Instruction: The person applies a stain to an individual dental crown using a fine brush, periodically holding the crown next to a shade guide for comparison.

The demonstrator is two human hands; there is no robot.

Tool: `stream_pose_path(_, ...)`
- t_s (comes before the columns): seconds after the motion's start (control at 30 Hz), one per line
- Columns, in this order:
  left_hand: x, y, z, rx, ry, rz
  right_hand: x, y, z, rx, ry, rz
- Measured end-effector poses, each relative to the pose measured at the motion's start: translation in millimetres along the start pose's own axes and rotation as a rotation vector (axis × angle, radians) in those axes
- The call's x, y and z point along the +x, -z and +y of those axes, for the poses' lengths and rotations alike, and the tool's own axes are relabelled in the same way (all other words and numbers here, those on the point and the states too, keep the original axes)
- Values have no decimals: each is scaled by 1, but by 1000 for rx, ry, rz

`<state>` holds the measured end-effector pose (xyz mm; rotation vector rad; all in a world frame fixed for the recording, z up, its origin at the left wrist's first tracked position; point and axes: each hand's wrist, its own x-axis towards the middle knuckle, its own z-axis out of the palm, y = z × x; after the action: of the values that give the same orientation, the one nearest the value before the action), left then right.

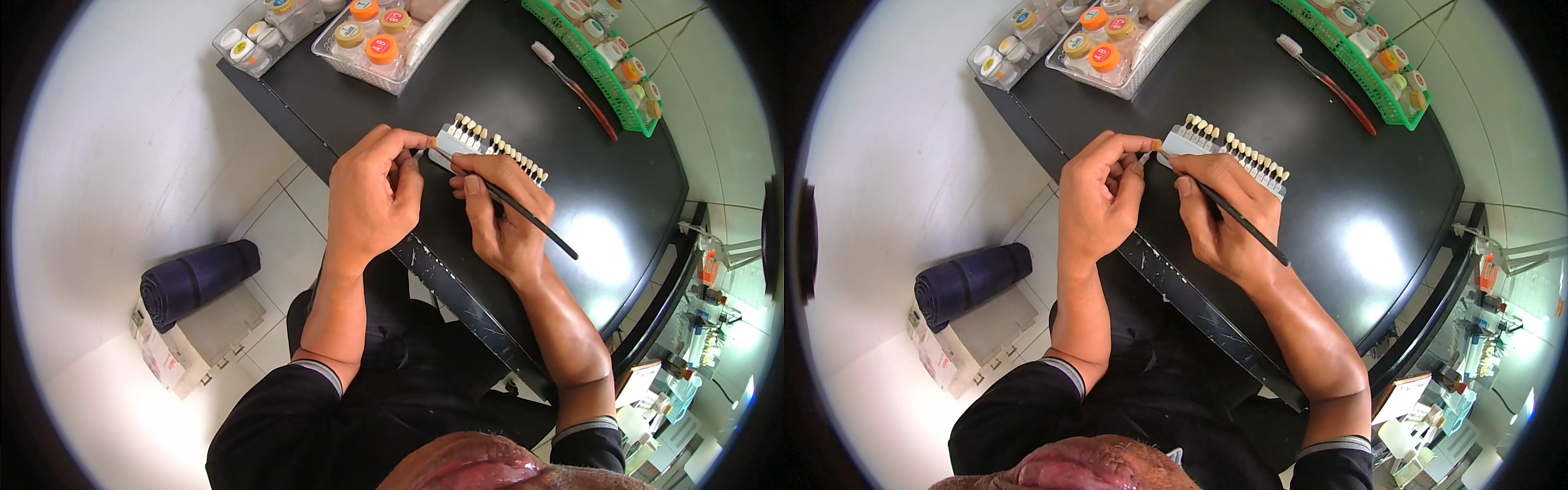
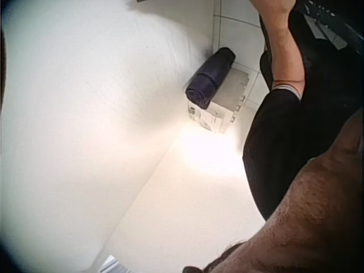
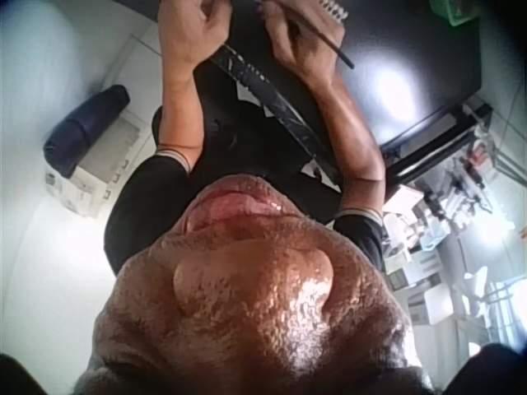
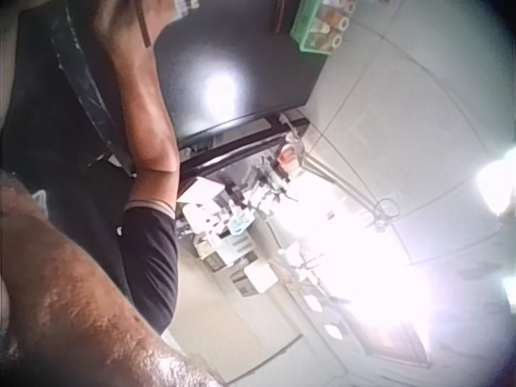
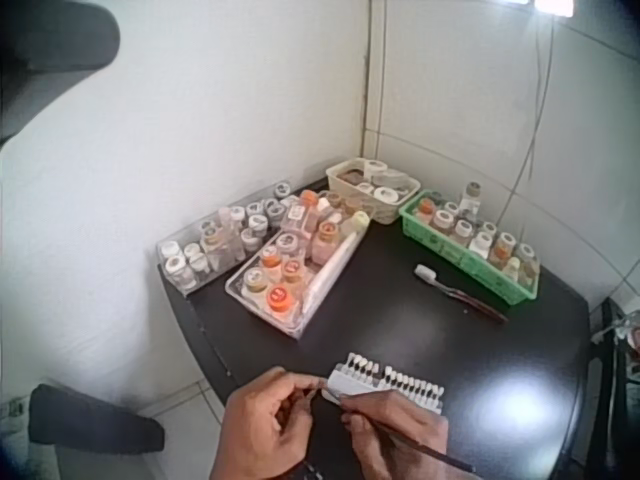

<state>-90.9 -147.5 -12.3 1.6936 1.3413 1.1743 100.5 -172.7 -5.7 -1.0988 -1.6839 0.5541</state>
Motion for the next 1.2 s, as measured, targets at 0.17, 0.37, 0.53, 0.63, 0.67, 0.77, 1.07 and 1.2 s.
stream_pose_path(0.17, 0, 1, 0, 25, -2, -10, 0, -1, 1, -7, -3, 8)
stream_pose_path(0.37, -1, -1, -2, 6, 8, 5, 0, -3, 3, -32, 35, 17)
stream_pose_path(0.53, 0, 0, 0, 0, -1, -2, -1, -2, 2, 47, 4, 45)
stream_pose_path(0.63, -1, -1, 0, 1, -4, 2, -2, -1, 3, 18, 18, 33)
stream_pose_path(0.67, -1, 0, 0, -7, -5, 4, -3, -1, 4, 15, 23, 28)
stream_pose_path(0.77, -1, 0, -1, -6, -3, 1, -1, 1, 0, -49, 60, -43)
stream_pose_path(1.07, -1, 0, 1, 9, -2, -12, -1, -1, 3, 9, -77, 86)
stream_pose_path(1.2, 0, 0, 0, 11, -18, -12, -1, -1, -1, -43, 75, -7)
